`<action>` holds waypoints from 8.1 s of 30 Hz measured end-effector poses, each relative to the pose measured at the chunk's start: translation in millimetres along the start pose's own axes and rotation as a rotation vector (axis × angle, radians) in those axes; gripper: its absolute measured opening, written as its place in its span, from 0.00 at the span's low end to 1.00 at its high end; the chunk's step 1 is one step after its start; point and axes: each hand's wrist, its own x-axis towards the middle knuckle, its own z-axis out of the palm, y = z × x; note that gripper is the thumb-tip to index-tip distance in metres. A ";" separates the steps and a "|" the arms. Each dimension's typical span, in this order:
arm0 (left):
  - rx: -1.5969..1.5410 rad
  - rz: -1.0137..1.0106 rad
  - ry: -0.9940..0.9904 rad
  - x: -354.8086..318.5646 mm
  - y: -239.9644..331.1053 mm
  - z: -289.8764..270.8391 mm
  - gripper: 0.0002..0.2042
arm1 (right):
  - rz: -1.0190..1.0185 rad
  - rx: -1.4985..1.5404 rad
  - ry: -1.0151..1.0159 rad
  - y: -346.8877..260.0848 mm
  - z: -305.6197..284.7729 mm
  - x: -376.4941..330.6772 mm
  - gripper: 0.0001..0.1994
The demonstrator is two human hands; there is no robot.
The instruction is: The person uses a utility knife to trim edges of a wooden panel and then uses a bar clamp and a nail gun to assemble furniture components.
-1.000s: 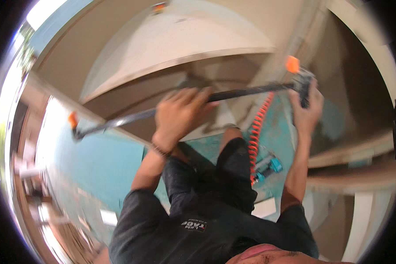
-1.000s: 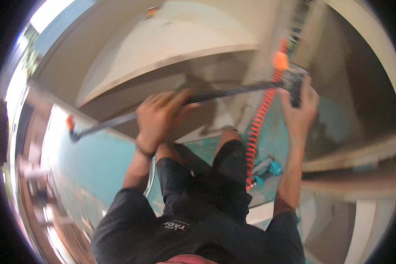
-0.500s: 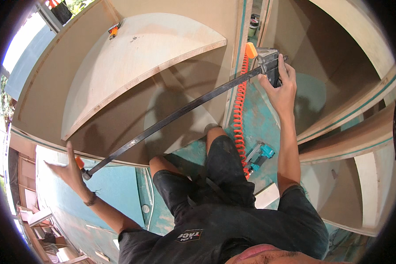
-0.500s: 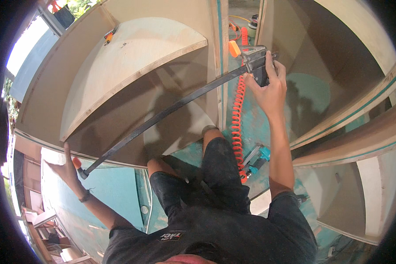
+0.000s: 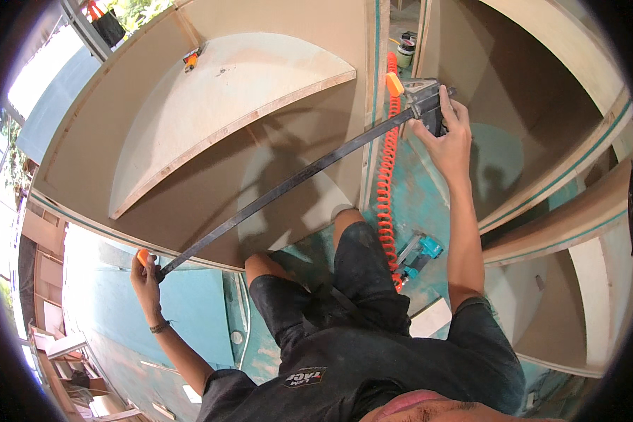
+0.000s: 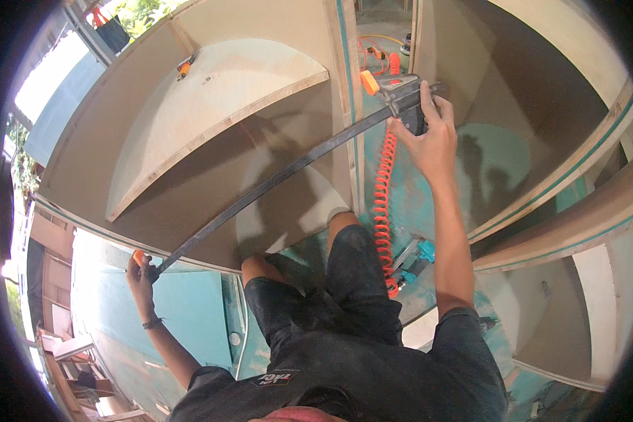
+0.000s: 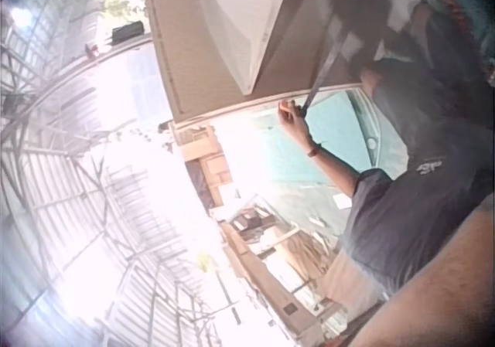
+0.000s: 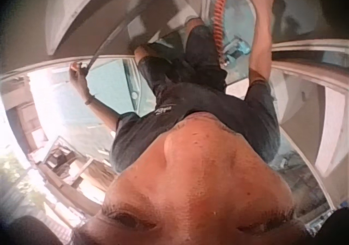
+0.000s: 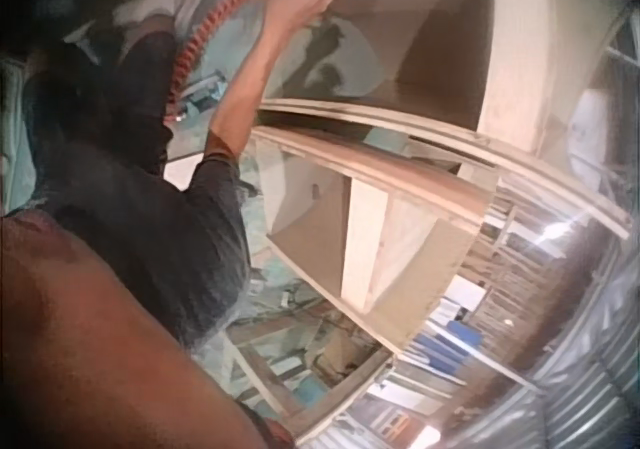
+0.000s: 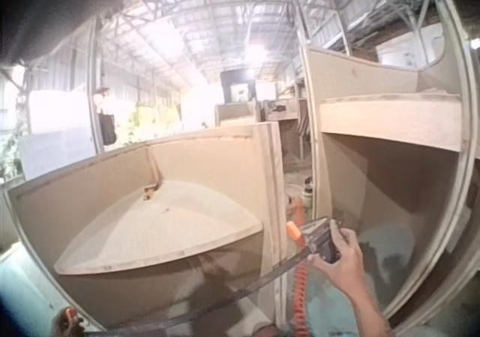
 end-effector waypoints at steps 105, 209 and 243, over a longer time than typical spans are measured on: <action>-0.850 0.244 0.739 83.2 83.9 21.4 0.19 | 0.158 -0.476 -0.277 -54.2 -24.0 -5.4 0.44; 0.754 0.354 0.565 97.3 113.6 -21.4 0.33 | -0.247 -1.087 -0.345 -66.0 -22.1 43.4 0.10; 0.761 0.318 0.539 103.9 108.4 -23.6 0.38 | -0.217 -1.135 -0.365 -71.0 -23.5 48.2 0.09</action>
